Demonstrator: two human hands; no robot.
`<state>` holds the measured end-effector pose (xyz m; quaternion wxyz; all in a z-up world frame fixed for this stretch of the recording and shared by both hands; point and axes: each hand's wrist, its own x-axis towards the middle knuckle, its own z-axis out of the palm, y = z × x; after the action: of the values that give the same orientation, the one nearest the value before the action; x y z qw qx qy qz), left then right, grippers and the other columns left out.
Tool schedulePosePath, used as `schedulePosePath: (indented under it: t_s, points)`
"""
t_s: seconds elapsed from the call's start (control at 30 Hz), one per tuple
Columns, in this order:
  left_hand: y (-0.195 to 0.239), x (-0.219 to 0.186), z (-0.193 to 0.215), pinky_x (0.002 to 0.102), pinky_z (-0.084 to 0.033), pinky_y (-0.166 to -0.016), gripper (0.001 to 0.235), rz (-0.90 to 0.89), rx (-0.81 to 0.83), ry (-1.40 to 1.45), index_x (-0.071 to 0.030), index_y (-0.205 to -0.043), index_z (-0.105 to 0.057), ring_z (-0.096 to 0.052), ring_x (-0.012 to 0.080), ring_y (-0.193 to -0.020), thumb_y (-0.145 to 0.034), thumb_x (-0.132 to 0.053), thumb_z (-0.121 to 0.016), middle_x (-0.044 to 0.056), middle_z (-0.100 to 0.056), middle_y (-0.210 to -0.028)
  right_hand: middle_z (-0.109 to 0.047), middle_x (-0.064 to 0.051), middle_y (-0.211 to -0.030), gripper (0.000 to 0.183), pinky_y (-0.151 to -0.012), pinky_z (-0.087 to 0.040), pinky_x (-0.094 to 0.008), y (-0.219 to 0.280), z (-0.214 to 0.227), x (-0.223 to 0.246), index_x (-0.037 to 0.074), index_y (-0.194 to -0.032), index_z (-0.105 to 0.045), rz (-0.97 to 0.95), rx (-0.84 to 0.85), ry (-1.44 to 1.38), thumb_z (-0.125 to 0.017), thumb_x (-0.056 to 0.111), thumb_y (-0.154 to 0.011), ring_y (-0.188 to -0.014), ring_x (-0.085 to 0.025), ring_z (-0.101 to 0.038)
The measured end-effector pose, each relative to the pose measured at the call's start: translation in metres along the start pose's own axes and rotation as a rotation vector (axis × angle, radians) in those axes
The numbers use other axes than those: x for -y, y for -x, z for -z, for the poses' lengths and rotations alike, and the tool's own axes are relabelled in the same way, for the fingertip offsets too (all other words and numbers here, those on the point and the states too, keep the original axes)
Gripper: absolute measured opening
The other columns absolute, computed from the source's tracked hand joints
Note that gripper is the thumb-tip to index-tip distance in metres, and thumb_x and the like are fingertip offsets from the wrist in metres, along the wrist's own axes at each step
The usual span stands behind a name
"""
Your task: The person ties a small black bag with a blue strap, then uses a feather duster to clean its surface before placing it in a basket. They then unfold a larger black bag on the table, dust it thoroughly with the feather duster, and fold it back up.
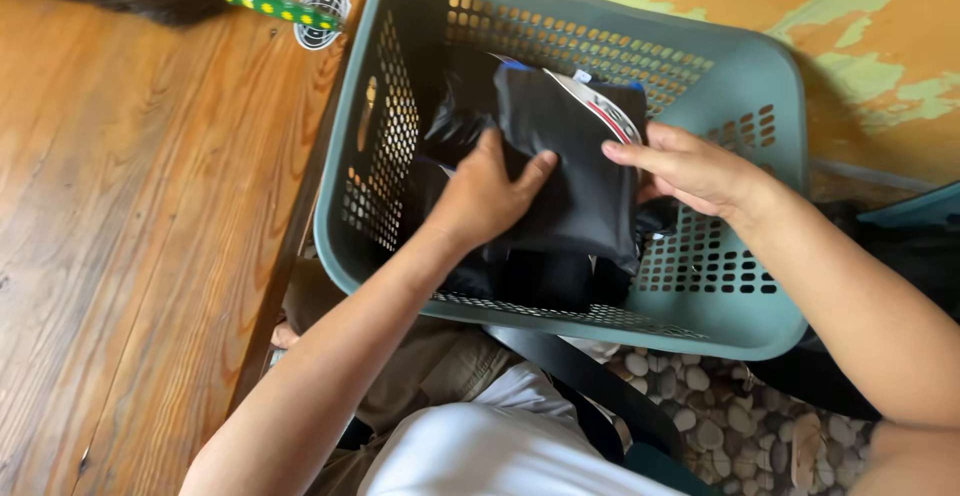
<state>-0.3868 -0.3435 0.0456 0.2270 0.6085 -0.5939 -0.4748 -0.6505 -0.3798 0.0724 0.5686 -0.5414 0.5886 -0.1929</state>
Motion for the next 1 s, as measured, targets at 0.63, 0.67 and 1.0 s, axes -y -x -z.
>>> schedulePosePath:
  t_s: [0.63, 0.67, 1.0]
  points:
    - [-0.059, -0.012, -0.161, 0.045, -0.066, -0.076, 0.094, 0.180, 0.744, 0.109, 0.020, -0.151, -0.018, -0.069, 0.0479, -0.111, -0.096, -0.046, -0.056, 0.041, -0.048, -0.140, -0.071, -0.035, -0.100, 0.060, -0.089, -0.056, -0.056, 0.029, 0.106, -0.133, -0.013, -0.131, -0.043, -0.614, 0.009, 0.063, -0.074, 0.016, -0.089, -0.090, -0.042, -0.072]
    - [-0.056, -0.019, -0.153, 0.044, -0.066, -0.080, 0.097, 0.197, 0.789, 0.097, 0.020, -0.153, -0.017, -0.066, 0.0462, -0.117, -0.095, -0.048, -0.056, 0.041, -0.043, -0.146, -0.068, -0.041, -0.104, 0.067, -0.092, -0.054, -0.059, 0.033, 0.096, -0.117, -0.014, -0.137, -0.038, -0.662, 0.019, 0.091, -0.071, 0.020, -0.090, -0.096, -0.047, -0.072]
    - [-0.075, 0.015, -0.177, 0.042, -0.064, -0.086, 0.118, -0.023, 0.926, -0.326, 0.025, -0.150, -0.005, -0.070, 0.0377, -0.113, -0.090, -0.065, -0.052, 0.040, -0.056, -0.134, -0.076, -0.036, -0.097, 0.066, -0.074, -0.066, -0.049, 0.031, 0.050, -0.070, -0.011, -0.131, -0.055, -0.725, 0.270, 0.667, -0.054, 0.047, -0.099, -0.086, -0.042, -0.080]
